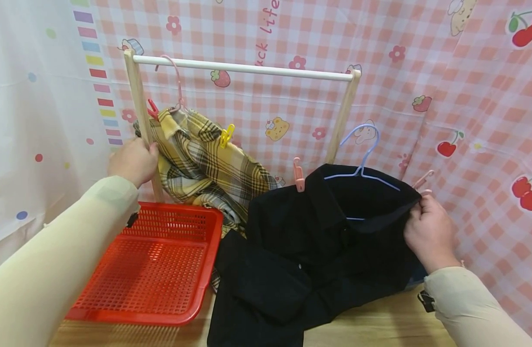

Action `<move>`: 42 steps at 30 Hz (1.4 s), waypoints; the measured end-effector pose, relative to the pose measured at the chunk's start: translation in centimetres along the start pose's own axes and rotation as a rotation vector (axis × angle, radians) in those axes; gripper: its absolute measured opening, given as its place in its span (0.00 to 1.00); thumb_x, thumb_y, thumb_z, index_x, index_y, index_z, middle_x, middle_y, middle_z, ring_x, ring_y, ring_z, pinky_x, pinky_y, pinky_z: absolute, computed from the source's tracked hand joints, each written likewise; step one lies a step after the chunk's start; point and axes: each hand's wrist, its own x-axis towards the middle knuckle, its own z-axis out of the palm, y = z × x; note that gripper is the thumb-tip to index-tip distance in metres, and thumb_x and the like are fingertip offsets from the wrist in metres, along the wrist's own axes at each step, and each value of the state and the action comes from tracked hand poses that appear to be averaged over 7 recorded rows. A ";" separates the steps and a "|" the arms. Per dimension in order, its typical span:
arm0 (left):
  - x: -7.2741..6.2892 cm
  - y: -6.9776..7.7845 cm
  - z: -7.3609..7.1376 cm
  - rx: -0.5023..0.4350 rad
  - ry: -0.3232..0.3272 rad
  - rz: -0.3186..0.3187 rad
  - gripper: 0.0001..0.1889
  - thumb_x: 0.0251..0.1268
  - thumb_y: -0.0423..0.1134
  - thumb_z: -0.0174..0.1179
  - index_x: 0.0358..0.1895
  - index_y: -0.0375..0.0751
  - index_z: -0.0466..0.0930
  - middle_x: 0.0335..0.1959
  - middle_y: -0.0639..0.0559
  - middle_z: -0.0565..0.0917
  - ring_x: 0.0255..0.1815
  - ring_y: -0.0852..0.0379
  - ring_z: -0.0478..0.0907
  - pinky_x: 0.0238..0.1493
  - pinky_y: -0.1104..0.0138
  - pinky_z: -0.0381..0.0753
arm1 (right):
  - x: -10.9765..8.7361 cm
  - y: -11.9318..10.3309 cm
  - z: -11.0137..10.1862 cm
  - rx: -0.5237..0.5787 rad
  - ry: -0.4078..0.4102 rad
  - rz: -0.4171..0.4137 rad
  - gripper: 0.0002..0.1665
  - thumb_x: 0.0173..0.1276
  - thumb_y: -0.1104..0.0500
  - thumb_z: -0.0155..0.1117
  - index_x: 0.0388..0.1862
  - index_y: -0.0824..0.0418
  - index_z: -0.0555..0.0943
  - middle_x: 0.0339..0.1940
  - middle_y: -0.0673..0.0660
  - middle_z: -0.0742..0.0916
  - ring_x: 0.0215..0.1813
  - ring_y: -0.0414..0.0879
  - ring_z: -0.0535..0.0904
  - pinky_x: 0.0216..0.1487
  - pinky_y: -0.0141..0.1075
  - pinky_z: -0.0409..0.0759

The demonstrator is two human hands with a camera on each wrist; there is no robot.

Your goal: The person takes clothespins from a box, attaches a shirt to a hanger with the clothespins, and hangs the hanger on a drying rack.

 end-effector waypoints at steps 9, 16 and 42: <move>0.0 0.0 0.1 0.000 0.009 0.000 0.27 0.85 0.55 0.38 0.41 0.34 0.78 0.46 0.34 0.81 0.48 0.34 0.80 0.59 0.36 0.75 | 0.1 -1.5 -0.1 0.036 0.010 -0.032 0.23 0.84 0.54 0.45 0.53 0.71 0.80 0.40 0.75 0.85 0.40 0.63 0.76 0.33 0.36 0.66; -0.1 0.0 0.1 -0.007 0.014 -0.002 0.27 0.85 0.55 0.38 0.39 0.35 0.77 0.46 0.35 0.81 0.48 0.34 0.80 0.59 0.36 0.75 | 0.3 -3.0 -0.2 0.052 0.017 -0.061 0.24 0.85 0.52 0.46 0.55 0.68 0.82 0.40 0.73 0.86 0.38 0.56 0.75 0.33 0.33 0.67; 0.0 0.0 0.2 -0.006 0.024 -0.001 0.27 0.85 0.54 0.38 0.37 0.36 0.76 0.42 0.36 0.80 0.43 0.36 0.80 0.53 0.37 0.76 | 2.1 -7.7 -0.1 0.094 0.008 -0.101 0.24 0.85 0.52 0.44 0.57 0.67 0.81 0.47 0.72 0.86 0.45 0.62 0.76 0.43 0.42 0.68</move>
